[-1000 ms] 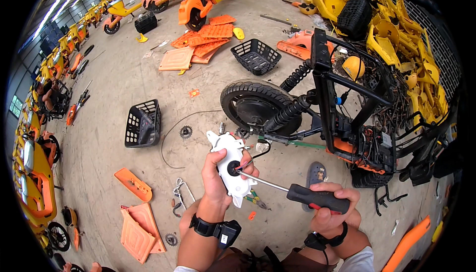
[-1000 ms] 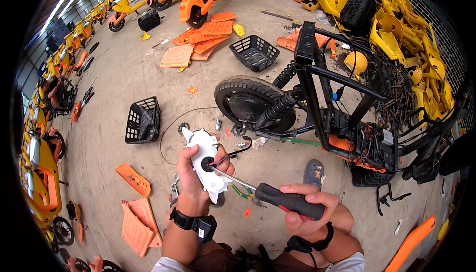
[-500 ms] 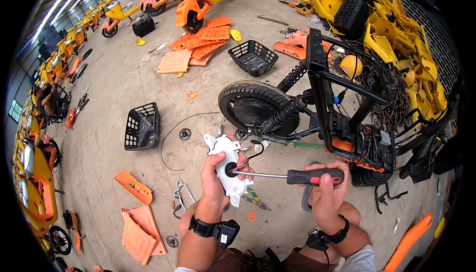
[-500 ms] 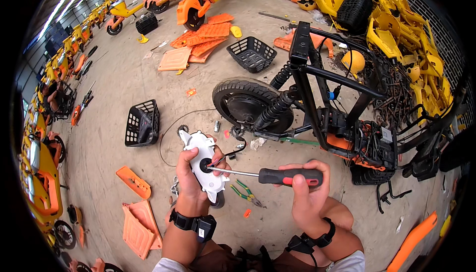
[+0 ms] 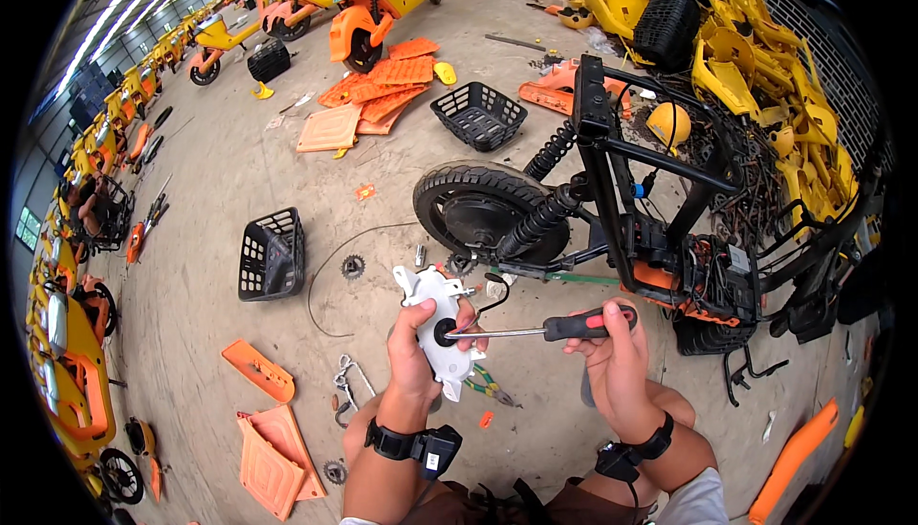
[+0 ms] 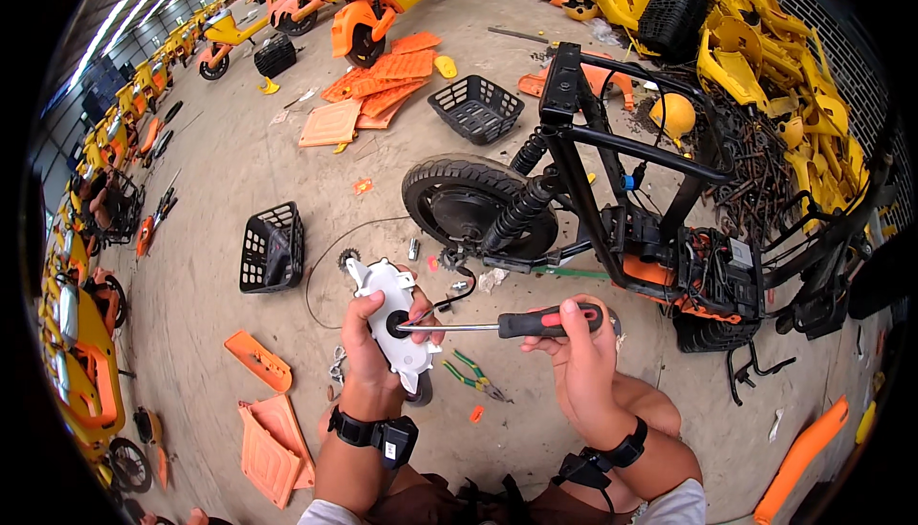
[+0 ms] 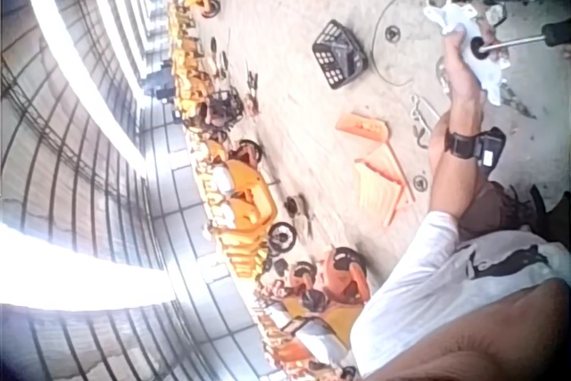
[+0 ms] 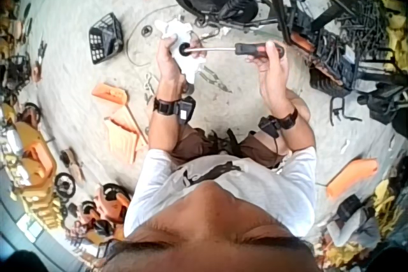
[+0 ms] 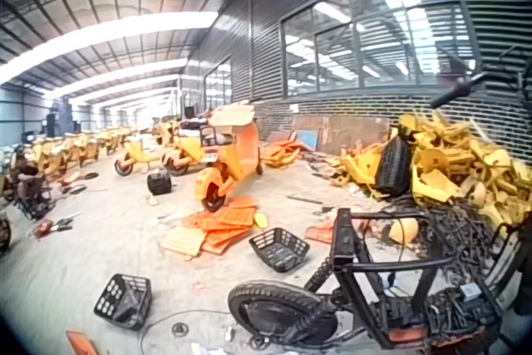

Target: The person uses a screwdriver to tighten screws on a white plastic component and wipes it with a cloth while sitting near a scooter frame.

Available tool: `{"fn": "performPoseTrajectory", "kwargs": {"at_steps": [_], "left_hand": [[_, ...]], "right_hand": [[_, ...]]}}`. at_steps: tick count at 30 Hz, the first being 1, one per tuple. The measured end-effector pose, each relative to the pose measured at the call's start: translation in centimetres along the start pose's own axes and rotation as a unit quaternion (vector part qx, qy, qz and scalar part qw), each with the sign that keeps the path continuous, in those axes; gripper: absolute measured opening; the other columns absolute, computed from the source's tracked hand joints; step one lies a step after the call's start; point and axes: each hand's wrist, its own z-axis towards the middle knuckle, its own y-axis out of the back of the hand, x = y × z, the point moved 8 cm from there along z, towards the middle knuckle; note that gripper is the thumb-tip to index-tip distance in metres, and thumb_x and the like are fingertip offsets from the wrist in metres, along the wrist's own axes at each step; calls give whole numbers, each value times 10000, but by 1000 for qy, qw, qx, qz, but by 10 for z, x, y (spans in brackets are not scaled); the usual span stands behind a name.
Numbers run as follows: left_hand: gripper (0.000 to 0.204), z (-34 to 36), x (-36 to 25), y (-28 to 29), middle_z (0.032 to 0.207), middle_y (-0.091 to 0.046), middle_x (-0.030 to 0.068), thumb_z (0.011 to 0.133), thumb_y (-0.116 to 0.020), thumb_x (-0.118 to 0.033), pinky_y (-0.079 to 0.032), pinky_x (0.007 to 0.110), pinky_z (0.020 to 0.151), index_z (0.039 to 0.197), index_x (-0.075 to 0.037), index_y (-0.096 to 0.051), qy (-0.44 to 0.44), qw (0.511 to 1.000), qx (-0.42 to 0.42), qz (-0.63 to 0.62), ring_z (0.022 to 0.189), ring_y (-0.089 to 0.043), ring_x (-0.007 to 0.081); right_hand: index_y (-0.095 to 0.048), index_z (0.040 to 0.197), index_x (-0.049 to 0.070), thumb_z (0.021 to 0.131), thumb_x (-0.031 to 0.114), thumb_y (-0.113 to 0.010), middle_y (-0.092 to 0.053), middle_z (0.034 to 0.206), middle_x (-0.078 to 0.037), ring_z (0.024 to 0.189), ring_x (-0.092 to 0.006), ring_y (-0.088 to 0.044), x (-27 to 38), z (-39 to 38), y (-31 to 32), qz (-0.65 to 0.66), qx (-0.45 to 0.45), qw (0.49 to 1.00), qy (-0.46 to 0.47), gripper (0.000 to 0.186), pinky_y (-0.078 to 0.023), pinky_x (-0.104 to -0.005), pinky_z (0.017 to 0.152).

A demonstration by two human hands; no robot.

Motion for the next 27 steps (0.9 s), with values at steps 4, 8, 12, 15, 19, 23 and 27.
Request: {"fn": "performPoseTrajectory", "kwargs": {"at_steps": [4, 8, 12, 15, 19, 23, 27], "left_hand": [[372, -3, 2, -5, 744, -515, 99, 870, -497, -318, -462, 405, 631, 1138, -59, -482, 14, 1000, 27, -4, 561, -483, 186], [373, 1, 4, -1, 753, -521, 99, 882, -501, -327, -468, 407, 635, 1154, -74, -468, 28, 999, 27, -31, 573, -490, 190], [279, 0, 5, 22, 706, -511, 89, 887, -494, -342, -462, 399, 630, 948, -70, -493, 26, 991, -132, -5, 556, -496, 213], [264, 4, 8, 40, 706, -509, 87, 889, -485, -326, -463, 393, 636, 902, -65, -456, 36, 983, -174, -44, 562, -500, 217], [275, 2, 7, 39, 712, -512, 76, 887, -477, -315, -492, 389, 669, 830, -46, -475, 35, 981, -191, -18, 632, -540, 228], [256, -2, 10, 44, 772, -577, 86, 884, -493, -281, -523, 408, 762, 870, -28, -525, 53, 974, -218, 17, 756, -597, 253], [255, 3, 16, 40, 818, -607, 97, 888, -515, -273, -524, 419, 788, 933, -22, -528, 40, 978, -200, 40, 811, -616, 280]], "right_hand": [[-525, 935, 54, 964, 261, -556, -640, 863, -116, 760, -217, -651, -19, 3, 9, 68, -42, 990, -114, 211, -561, -362, 699], [-527, 931, 42, 951, 264, -560, -644, 885, -124, 816, -235, -645, -33, 6, 21, 131, -60, 972, -185, 225, -551, -355, 763], [-524, 947, 19, 937, 210, -551, -636, 959, -160, 917, -296, -650, -36, 8, 22, 147, -80, 965, -202, 193, -548, -376, 852], [-511, 973, 1, 923, 149, -535, -617, 1033, -185, 1001, -344, -637, -39, 12, 19, 149, -75, 967, -191, 158, -528, -400, 932], [-464, 1158, -27, 889, 70, -506, -560, 1170, -204, 1110, -376, -590, -50, 7, 21, 145, -63, 967, -200, 289, -479, -428, 1013], [-424, 1263, -22, 863, 76, -503, -513, 1284, -190, 1139, -354, -566, -47, 9, 1, 111, -5, 973, -202, 420, -479, -411, 981], [-381, 1363, 12, 837, 51, -499, -458, 1386, -146, 1176, -329, -535, -46, 2, -26, 72, 96, 969, -218, 541, -446, -411, 960]]}}
